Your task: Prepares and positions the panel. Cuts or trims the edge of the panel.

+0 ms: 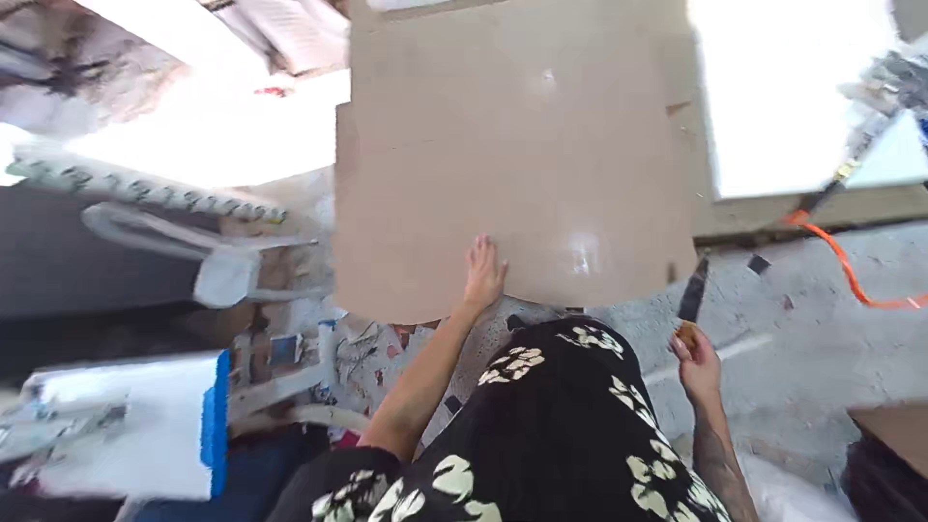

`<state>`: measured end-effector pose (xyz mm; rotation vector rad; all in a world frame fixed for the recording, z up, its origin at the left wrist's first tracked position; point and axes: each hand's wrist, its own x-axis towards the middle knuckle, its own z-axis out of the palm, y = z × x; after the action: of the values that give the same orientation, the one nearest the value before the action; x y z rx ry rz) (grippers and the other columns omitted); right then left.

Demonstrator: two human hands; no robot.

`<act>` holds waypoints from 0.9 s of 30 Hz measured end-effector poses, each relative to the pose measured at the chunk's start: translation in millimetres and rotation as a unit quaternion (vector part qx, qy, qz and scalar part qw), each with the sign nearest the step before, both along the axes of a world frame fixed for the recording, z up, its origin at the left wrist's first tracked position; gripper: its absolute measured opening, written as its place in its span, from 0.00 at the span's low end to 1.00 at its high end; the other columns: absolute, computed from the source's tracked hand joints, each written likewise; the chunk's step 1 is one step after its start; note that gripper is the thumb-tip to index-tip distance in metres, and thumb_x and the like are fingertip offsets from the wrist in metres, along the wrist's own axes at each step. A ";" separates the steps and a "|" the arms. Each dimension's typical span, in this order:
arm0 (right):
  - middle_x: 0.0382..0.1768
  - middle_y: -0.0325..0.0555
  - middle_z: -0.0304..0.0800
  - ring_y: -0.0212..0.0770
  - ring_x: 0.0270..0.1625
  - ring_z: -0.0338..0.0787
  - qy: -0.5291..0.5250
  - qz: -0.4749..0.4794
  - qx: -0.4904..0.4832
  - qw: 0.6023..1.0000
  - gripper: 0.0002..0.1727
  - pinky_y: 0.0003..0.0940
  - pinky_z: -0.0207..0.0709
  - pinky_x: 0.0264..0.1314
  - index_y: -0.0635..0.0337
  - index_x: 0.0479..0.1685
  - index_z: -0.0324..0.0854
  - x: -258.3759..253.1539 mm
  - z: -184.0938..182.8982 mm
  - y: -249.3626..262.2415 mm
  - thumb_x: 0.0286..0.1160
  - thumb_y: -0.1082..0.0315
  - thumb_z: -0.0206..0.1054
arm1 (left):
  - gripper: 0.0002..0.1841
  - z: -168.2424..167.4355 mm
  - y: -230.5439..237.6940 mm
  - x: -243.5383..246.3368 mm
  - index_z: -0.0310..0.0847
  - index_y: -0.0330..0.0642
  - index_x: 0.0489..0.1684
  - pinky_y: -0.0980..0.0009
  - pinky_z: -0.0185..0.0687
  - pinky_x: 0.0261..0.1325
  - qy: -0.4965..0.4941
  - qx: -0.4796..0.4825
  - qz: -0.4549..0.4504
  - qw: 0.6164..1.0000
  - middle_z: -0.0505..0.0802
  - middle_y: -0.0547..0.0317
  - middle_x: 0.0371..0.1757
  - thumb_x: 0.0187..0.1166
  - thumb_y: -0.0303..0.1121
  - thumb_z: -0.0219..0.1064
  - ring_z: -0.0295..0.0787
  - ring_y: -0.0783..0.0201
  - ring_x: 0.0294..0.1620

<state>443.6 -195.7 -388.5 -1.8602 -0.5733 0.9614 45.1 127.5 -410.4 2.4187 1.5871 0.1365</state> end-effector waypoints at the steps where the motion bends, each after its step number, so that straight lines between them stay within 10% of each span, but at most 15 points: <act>1: 0.57 0.53 0.88 0.37 0.48 0.91 -0.043 0.024 -0.014 0.999 0.27 0.38 0.89 0.53 0.67 0.77 0.71 5.6 12.3 12.2 0.80 0.65 0.65 | 0.42 6.9 3.6 4.3 0.54 0.37 0.93 0.39 0.33 0.96 -0.016 0.026 0.012 0.999 0.52 0.42 0.96 0.89 0.63 0.40 0.37 0.45 0.98; 5: 0.35 0.60 0.88 0.50 0.38 0.87 -0.224 0.029 -0.103 0.969 0.25 0.54 0.80 0.46 0.71 0.52 0.84 22.0 51.0 77.8 0.83 0.51 0.68 | 0.41 0.9 30.0 13.2 0.46 0.44 0.97 0.42 0.29 0.97 0.022 -0.034 -0.004 0.999 0.49 0.52 0.98 0.91 0.63 0.32 0.35 0.54 0.98; 8: 0.38 0.66 0.89 0.62 0.43 0.89 -0.261 0.115 -0.155 0.946 0.23 0.67 0.77 0.50 0.69 0.55 0.84 28.9 75.6 130.4 0.90 0.54 0.57 | 0.37 46.2 58.1 14.6 0.57 0.44 0.93 0.47 0.34 0.98 -0.094 -0.034 0.043 0.994 0.56 0.57 0.96 0.93 0.59 0.37 0.41 0.59 0.98; 12: 0.67 0.73 0.83 0.74 0.70 0.83 -0.365 0.244 -0.159 0.885 0.24 0.75 0.74 0.69 0.65 0.78 0.74 20.1 73.3 174.2 0.83 0.71 0.60 | 0.29 83.5 61.6 -52.9 0.72 0.42 0.83 0.58 0.64 0.90 -0.118 0.014 0.192 0.974 0.82 0.53 0.80 0.94 0.52 0.44 0.73 0.59 0.85; 15: 0.85 0.70 0.67 0.73 0.86 0.67 -0.450 0.302 -0.123 0.831 0.33 0.74 0.59 0.85 0.64 0.86 0.68 23.6 26.7 187.7 0.77 0.72 0.64 | 0.40 37.6 38.6 -141.8 0.50 0.48 0.96 0.41 0.37 0.95 0.040 -0.080 0.237 0.967 0.55 0.56 0.97 0.90 0.63 0.36 0.42 0.52 0.98; 17: 0.81 0.66 0.75 0.70 0.82 0.73 -0.455 0.272 -0.122 0.839 0.30 0.74 0.61 0.83 0.61 0.84 0.71 14.0 27.5 203.9 0.79 0.71 0.62 | 0.43 15.2 24.8 -198.6 0.49 0.50 0.96 0.34 0.36 0.93 0.041 -0.036 0.329 0.943 0.53 0.53 0.97 0.87 0.69 0.38 0.38 0.48 0.98; 22: 0.75 0.68 0.79 0.70 0.78 0.78 -0.414 0.124 -0.140 0.891 0.24 0.69 0.70 0.79 0.66 0.76 0.77 -20.6 39.0 212.0 0.82 0.73 0.59 | 0.41 19.6 24.4 -308.5 0.51 0.31 0.92 0.37 0.62 0.85 -0.033 -0.032 0.604 0.796 0.70 0.28 0.85 0.91 0.59 0.43 0.67 0.35 0.86; 27: 0.89 0.71 0.57 0.75 0.86 0.65 -0.378 0.034 -0.274 0.884 0.32 0.73 0.67 0.79 0.65 0.87 0.66 -38.8 13.2 177.4 0.81 0.69 0.61 | 0.32 40.1 63.9 -354.1 0.81 0.28 0.68 0.33 0.65 0.81 -0.047 -0.102 0.542 0.833 0.83 0.25 0.72 0.95 0.50 0.42 0.76 0.31 0.79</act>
<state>404.8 -18.3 -375.3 -2.7677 -0.8885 0.4107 -309.0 191.4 -370.3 1.0710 2.5374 0.2496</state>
